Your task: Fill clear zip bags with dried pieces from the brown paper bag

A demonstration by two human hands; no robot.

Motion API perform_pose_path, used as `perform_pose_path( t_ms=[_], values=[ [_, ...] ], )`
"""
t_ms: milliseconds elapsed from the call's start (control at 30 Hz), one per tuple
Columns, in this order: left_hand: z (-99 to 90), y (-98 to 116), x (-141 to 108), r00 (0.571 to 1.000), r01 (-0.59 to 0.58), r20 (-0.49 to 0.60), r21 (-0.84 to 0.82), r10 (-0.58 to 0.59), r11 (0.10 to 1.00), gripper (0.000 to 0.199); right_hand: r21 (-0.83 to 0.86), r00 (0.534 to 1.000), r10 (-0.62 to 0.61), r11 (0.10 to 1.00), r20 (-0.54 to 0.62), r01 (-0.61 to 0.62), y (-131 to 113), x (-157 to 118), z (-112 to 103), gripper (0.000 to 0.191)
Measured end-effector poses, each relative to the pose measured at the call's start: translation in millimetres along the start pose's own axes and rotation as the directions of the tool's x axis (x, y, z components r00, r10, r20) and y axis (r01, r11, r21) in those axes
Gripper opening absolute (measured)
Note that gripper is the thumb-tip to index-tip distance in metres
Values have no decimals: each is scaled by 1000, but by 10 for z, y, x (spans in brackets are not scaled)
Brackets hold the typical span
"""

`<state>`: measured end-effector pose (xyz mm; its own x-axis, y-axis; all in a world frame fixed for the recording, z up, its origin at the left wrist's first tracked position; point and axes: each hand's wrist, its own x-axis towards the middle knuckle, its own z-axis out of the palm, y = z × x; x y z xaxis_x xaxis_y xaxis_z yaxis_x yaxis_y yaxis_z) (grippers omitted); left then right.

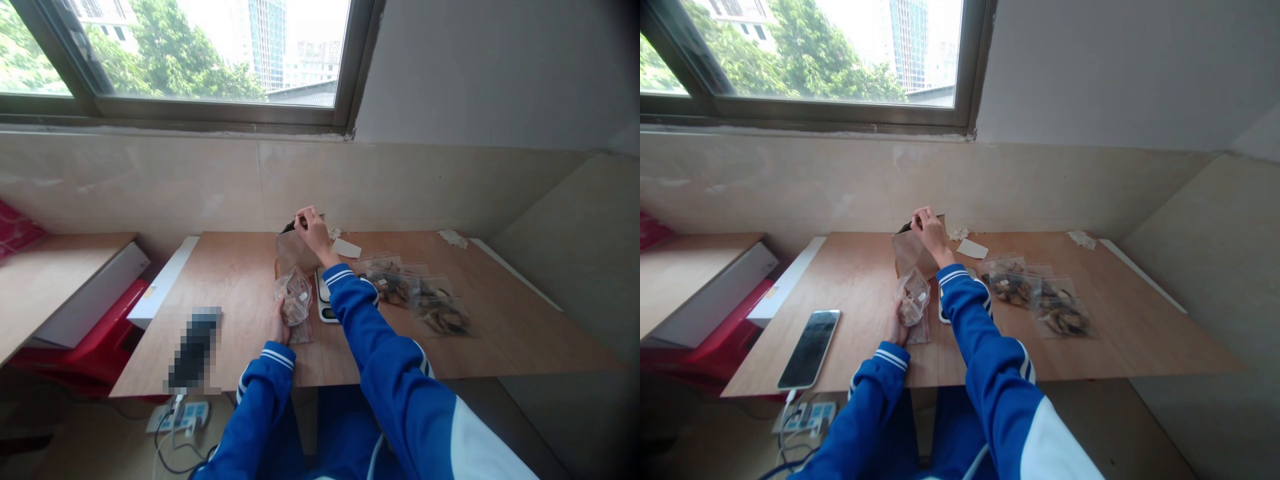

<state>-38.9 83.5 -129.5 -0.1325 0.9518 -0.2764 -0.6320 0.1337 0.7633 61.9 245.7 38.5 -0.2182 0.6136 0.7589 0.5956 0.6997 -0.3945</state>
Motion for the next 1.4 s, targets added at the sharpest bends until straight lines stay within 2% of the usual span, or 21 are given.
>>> perform_pose_path(
  t_ms=[133,267,367,533,733,833,900,1033,1100,1200,1267,1400],
  values=[
    [-1,0,0,1000,12,-15,-35,-12,999,41,-10,999,17,1000,-30,-17,25,-43,16,23],
    [-1,3,-1,1000,24,-13,-54,-25,998,43,0,986,28,1000,-163,-28,51,-92,34,31],
    [13,20,-11,999,48,4,-63,-48,997,45,-62,970,36,997,-242,-53,37,-90,41,35],
    [40,48,-33,1000,15,-8,-33,-16,999,45,-166,975,48,982,-217,-85,3,-53,61,36],
    [54,60,-45,1000,17,4,-49,-17,999,46,-245,1000,3,969,14,0,-35,-47,64,39],
    [74,79,-63,1000,28,15,-56,-27,998,46,-308,983,73,951,166,-19,-108,18,-33,48],
    [83,90,-73,999,45,19,-72,-44,996,46,-367,940,157,930,303,-37,-172,103,-126,55],
    [82,90,-74,997,73,30,-151,-70,986,45,-457,807,297,889,510,-38,-294,304,-287,57],
    [79,87,-71,997,76,32,-168,-72,983,44,-468,758,326,883,566,-30,-343,376,-336,58],
    [83,88,-70,997,74,46,-169,-67,983,43,-459,715,333,888,615,-19,-398,415,-388,58],
    [87,90,-73,997,64,53,-156,-56,986,44,-448,711,326,894,624,-17,-419,402,-417,57],
    [75,80,-64,997,73,47,-131,-67,989,47,-396,741,272,918,614,-10,-427,342,-463,50]
  ],
)
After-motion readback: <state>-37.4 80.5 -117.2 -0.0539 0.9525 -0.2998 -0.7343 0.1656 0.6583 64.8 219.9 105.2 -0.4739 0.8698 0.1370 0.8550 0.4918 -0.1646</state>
